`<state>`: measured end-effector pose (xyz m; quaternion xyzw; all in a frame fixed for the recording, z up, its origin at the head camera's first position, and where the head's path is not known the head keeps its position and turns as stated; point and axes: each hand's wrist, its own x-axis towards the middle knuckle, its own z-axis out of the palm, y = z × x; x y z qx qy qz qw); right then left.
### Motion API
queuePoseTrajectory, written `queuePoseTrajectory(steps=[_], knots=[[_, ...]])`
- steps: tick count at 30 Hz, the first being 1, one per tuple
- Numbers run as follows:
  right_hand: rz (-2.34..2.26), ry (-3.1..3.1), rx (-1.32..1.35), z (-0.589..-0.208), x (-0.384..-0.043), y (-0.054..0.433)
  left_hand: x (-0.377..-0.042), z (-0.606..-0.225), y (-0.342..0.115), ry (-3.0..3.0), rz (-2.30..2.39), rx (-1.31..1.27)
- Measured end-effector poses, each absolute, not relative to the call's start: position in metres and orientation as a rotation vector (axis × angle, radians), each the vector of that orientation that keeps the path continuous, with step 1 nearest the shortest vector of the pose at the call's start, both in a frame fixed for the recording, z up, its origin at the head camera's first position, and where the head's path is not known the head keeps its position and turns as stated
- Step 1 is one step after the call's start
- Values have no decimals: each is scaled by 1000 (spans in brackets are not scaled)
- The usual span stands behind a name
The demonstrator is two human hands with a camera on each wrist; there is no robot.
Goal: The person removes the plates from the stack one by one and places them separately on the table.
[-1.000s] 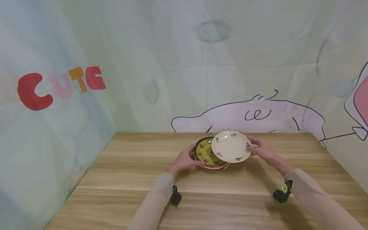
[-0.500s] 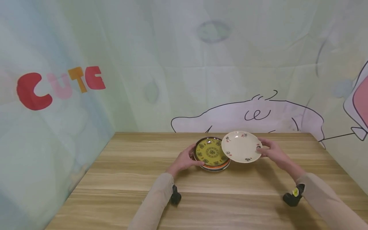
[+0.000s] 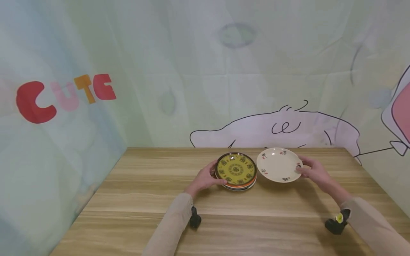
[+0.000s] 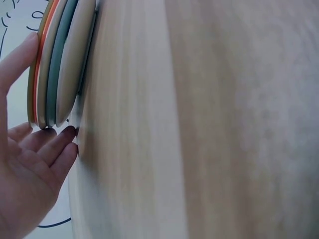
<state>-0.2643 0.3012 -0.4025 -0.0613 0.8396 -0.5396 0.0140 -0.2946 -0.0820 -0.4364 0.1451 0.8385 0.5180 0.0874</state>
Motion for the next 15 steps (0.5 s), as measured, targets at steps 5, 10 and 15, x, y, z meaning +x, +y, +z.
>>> queuePoseTrajectory(steps=[5,10,15], knots=[[-1715,2624,-194,-406,-263,303,-293,-434,-82,2473,1576,437],[-1755,2582,-181,-410,-262,302,-293,-435,-82,2481,1546,413],[-1764,2541,-154,-414,-262,300,-295,-437,-82,2490,1530,410]])
